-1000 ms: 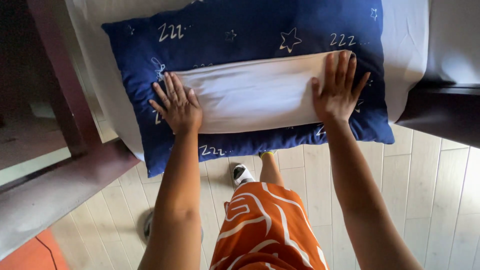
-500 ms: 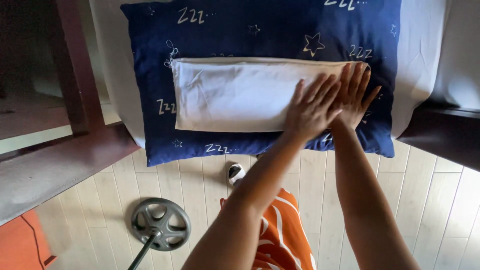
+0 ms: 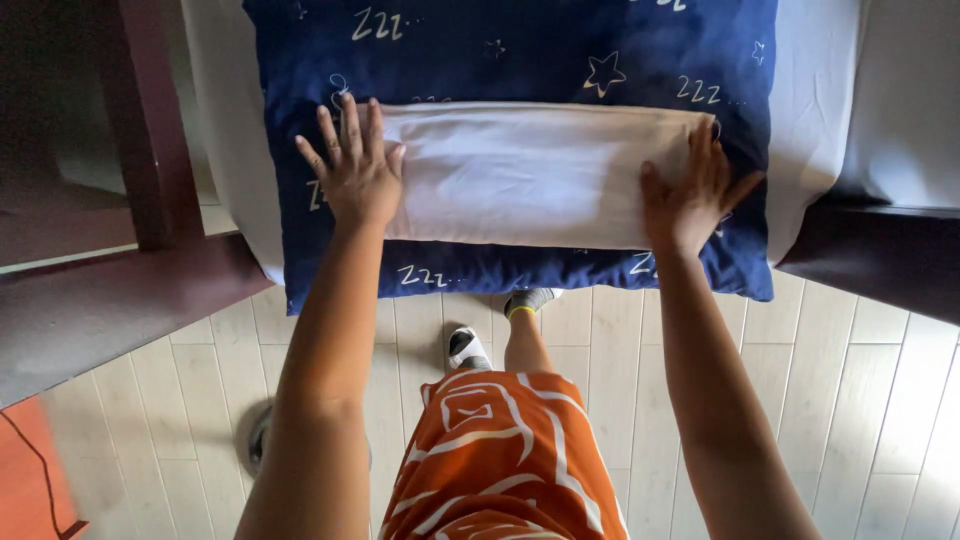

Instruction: The person smooths a blue pillow on a bed, then retrieves a white pillowcase from a wooden wardrobe. They unfold the pillowcase, place it over the pillow, and attempt to fit the pillow inside by tucking and adjusting the fabric. The person continues to manipulate the pillowcase to fully encase the pillow.

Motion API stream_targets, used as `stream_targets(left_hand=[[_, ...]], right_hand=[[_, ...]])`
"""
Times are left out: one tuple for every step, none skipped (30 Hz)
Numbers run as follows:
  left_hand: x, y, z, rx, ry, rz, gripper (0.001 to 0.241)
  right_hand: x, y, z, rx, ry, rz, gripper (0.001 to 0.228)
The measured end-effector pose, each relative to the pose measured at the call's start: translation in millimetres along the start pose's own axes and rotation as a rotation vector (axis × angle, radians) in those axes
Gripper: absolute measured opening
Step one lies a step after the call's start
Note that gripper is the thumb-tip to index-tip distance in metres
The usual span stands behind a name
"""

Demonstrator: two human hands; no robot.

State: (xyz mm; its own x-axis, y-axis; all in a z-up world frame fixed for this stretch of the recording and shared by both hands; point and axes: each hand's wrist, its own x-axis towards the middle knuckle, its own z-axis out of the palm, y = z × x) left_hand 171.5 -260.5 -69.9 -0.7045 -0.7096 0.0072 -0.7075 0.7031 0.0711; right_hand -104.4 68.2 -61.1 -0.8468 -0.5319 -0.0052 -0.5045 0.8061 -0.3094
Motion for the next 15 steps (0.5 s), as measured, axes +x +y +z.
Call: stream_targets(left_hand=[[-1,0,3,-0.002,0.002,0.001,0.068],[-2,0,7,0.087,0.032,0.055,0.065],[-3,0,12,0.176,0.059,0.112,0.063],[-3,5,1,0.174,0.060,0.115,0.063],[-6,10,-10,0.004,0.025,0.128,0.065],[-9,15,-22,-0.167,-0.010,0.140,0.067],[-8,15,-25,-0.167,-0.010,0.140,0.067],[-7,14,-28,-0.222,-0.042,0.167,0.070],[-2,14,-33,-0.276,-0.067,0.194,0.074],[4,17,-43,-0.275,-0.062,0.195,0.074],[6,21,-53,-0.202,-0.071,0.224,0.069],[9,24,-62,-0.130,-0.080,0.253,0.064],[14,25,-60,-0.129,-0.076,0.252,0.064],[19,25,-57,-0.100,0.015,0.366,0.065],[23,27,-54,-0.072,0.103,0.478,0.066]], right_hand=[[-4,6,-1,-0.001,0.003,0.000,0.083],[-7,12,-2,0.020,0.058,0.019,0.083],[-11,18,-2,0.041,0.113,0.041,0.082],[-9,15,-7,0.040,0.114,0.044,0.082],[-9,14,-13,0.076,0.058,0.078,0.077],[-9,12,-20,0.113,0.001,0.113,0.072],[-8,11,-24,0.112,0.001,0.114,0.072],[-7,10,-29,0.210,-0.117,0.174,0.065],[-2,8,-34,0.310,-0.231,0.230,0.058],[1,13,-31,0.311,-0.226,0.227,0.058],[1,19,-29,0.418,-0.254,0.215,0.053],[2,25,-27,0.525,-0.282,0.203,0.049],[1,23,-29,0.526,-0.279,0.200,0.049],[0,21,-31,0.595,-0.301,0.185,0.050],[-2,20,-34,0.662,-0.326,0.173,0.051]])
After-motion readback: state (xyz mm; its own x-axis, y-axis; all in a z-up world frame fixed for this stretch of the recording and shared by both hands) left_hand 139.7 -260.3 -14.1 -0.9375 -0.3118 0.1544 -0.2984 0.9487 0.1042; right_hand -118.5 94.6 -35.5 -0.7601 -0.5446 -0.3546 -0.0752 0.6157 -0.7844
